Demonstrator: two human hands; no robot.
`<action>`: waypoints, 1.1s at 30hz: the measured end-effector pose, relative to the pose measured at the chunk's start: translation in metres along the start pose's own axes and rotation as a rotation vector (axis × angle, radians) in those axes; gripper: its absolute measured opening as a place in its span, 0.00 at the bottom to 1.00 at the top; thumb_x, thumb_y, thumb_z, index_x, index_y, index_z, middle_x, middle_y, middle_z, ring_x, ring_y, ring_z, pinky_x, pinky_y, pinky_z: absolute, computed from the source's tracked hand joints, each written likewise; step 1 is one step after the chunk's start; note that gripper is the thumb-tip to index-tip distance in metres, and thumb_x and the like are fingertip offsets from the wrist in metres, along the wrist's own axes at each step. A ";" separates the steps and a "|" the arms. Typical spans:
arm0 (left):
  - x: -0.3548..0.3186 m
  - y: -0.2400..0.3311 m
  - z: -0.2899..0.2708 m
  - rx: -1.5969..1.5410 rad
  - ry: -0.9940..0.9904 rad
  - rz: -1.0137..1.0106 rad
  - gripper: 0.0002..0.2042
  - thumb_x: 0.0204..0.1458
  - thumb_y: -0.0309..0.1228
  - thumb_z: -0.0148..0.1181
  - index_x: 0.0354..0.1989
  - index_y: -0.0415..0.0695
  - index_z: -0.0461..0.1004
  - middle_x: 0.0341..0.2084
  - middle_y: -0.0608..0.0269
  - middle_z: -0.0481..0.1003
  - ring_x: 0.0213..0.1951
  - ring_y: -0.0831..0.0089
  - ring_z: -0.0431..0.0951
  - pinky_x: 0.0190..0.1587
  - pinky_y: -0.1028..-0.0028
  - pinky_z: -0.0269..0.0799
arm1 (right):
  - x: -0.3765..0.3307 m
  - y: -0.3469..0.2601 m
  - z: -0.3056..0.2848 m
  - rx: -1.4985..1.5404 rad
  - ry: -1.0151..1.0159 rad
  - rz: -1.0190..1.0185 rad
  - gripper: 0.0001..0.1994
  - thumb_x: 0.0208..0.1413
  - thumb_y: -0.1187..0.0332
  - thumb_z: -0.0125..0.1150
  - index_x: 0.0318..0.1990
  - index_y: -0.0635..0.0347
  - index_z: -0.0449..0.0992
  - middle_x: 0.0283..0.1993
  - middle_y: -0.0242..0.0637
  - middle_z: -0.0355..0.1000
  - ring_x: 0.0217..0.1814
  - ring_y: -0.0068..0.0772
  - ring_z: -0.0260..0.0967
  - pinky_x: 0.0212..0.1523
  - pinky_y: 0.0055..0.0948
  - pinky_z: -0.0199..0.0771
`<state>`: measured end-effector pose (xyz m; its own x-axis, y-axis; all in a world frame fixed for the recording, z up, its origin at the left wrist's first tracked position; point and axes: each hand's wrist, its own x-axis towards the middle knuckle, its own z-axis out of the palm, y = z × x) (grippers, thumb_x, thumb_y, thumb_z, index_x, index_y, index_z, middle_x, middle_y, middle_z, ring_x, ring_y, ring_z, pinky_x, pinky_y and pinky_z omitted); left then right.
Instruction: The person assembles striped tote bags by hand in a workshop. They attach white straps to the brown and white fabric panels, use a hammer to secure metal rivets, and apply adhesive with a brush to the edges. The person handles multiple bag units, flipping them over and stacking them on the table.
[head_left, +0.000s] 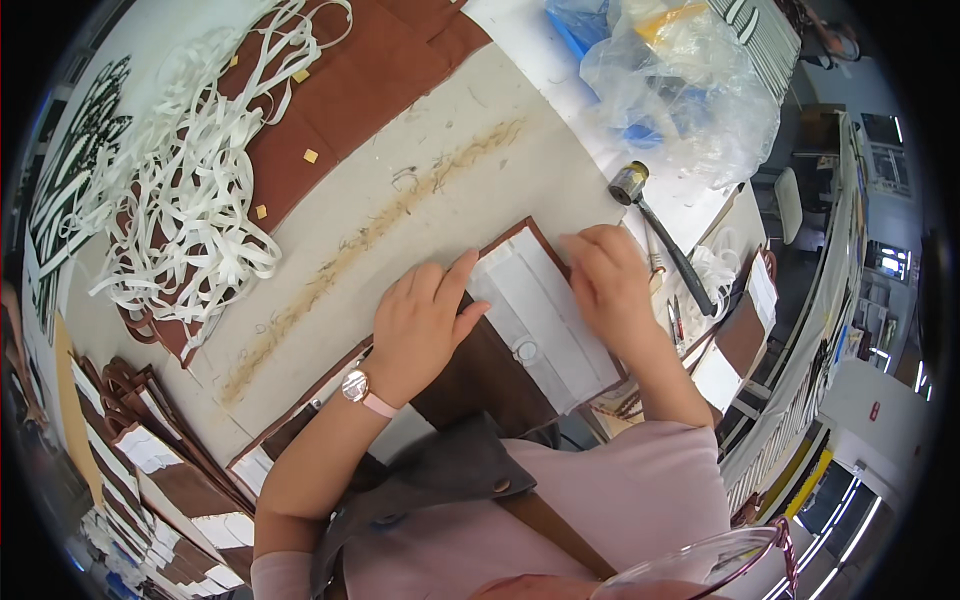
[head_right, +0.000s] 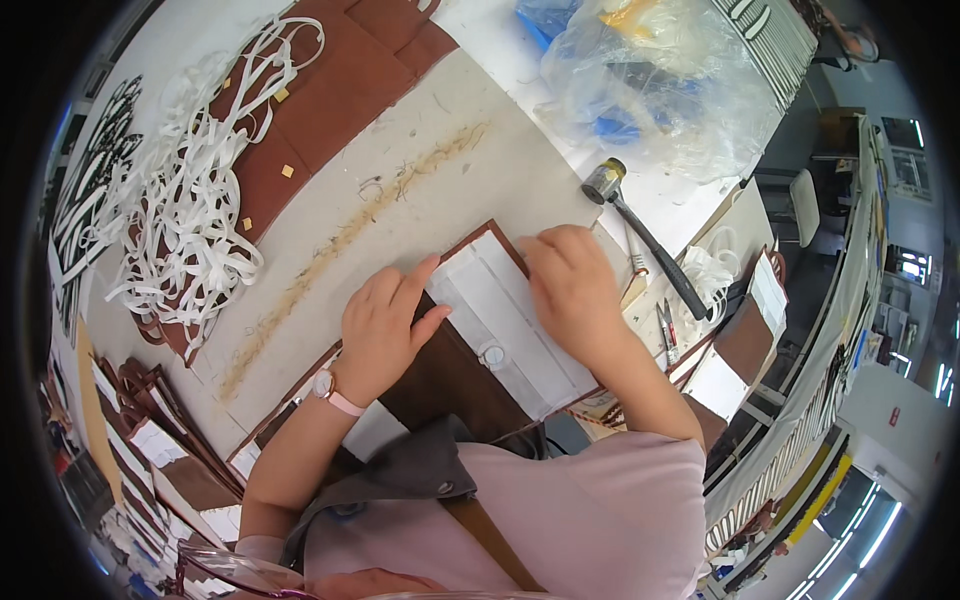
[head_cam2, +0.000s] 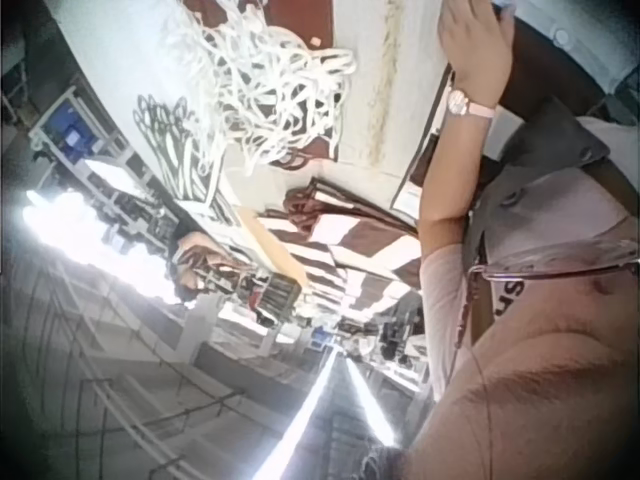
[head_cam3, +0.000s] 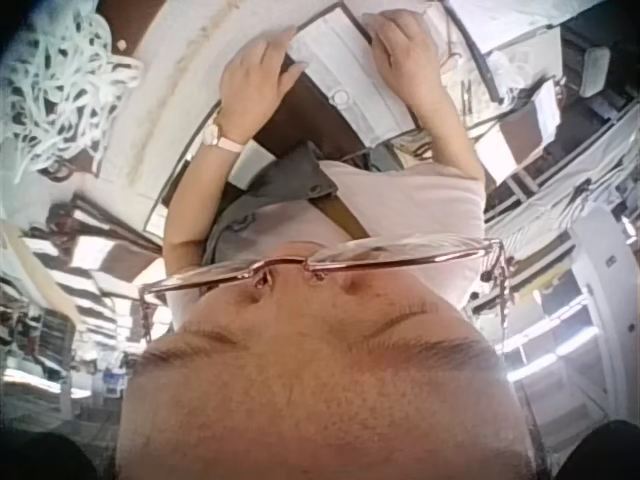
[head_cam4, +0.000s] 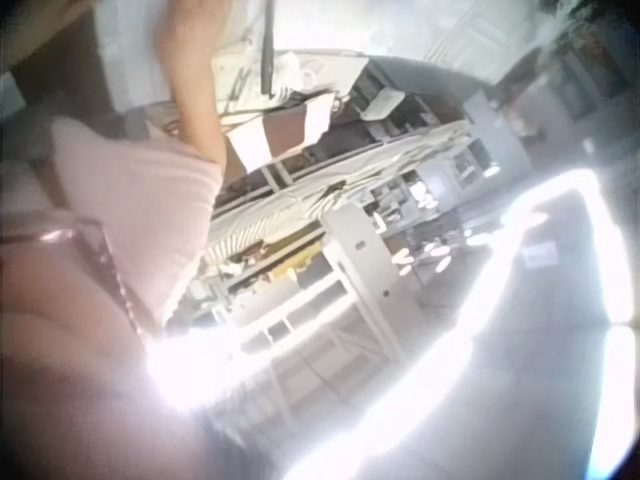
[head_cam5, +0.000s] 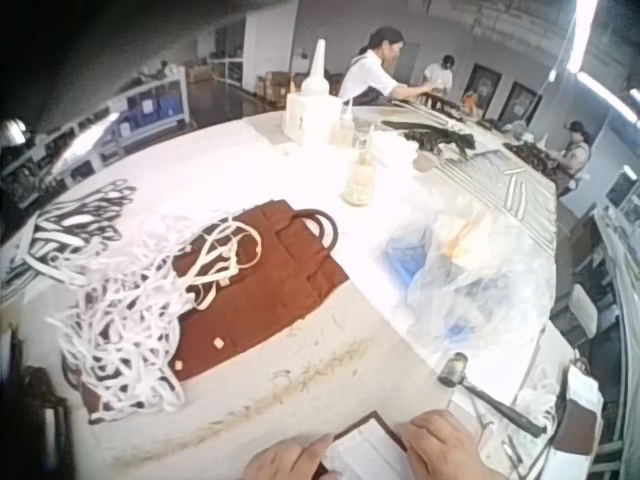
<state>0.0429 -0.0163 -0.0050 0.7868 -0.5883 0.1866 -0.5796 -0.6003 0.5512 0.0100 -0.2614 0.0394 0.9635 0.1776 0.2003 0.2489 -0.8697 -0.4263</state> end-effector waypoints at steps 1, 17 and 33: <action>0.001 0.000 0.000 -0.002 0.002 0.005 0.27 0.51 0.40 0.68 0.59 0.46 0.72 0.30 0.59 0.67 0.32 0.62 0.72 0.35 0.67 0.70 | 0.000 -0.005 0.005 0.029 0.004 -0.035 0.22 0.40 0.83 0.61 0.49 0.67 0.75 0.46 0.46 0.71 0.49 0.51 0.70 0.50 0.43 0.73; -0.023 0.012 0.004 0.166 -0.013 0.080 0.30 0.50 0.38 0.68 0.62 0.42 0.69 0.40 0.55 0.66 0.42 0.60 0.69 0.45 0.62 0.69 | -0.007 0.016 0.000 -0.262 0.137 0.086 0.14 0.51 0.76 0.60 0.46 0.67 0.74 0.55 0.50 0.68 0.58 0.56 0.65 0.60 0.46 0.66; -0.125 0.022 -0.024 0.046 -0.125 0.015 0.35 0.50 0.46 0.66 0.68 0.53 0.64 0.71 0.50 0.55 0.72 0.55 0.54 0.72 0.56 0.49 | 0.021 -0.031 -0.054 0.316 0.042 0.456 0.12 0.69 0.63 0.50 0.41 0.64 0.72 0.23 0.33 0.64 0.25 0.25 0.59 0.27 0.30 0.62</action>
<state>-0.0627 0.0573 0.0032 0.7470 -0.6587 0.0898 -0.6023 -0.6134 0.5109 0.0173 -0.2559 0.1048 0.9774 -0.2088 -0.0341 -0.1687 -0.6723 -0.7208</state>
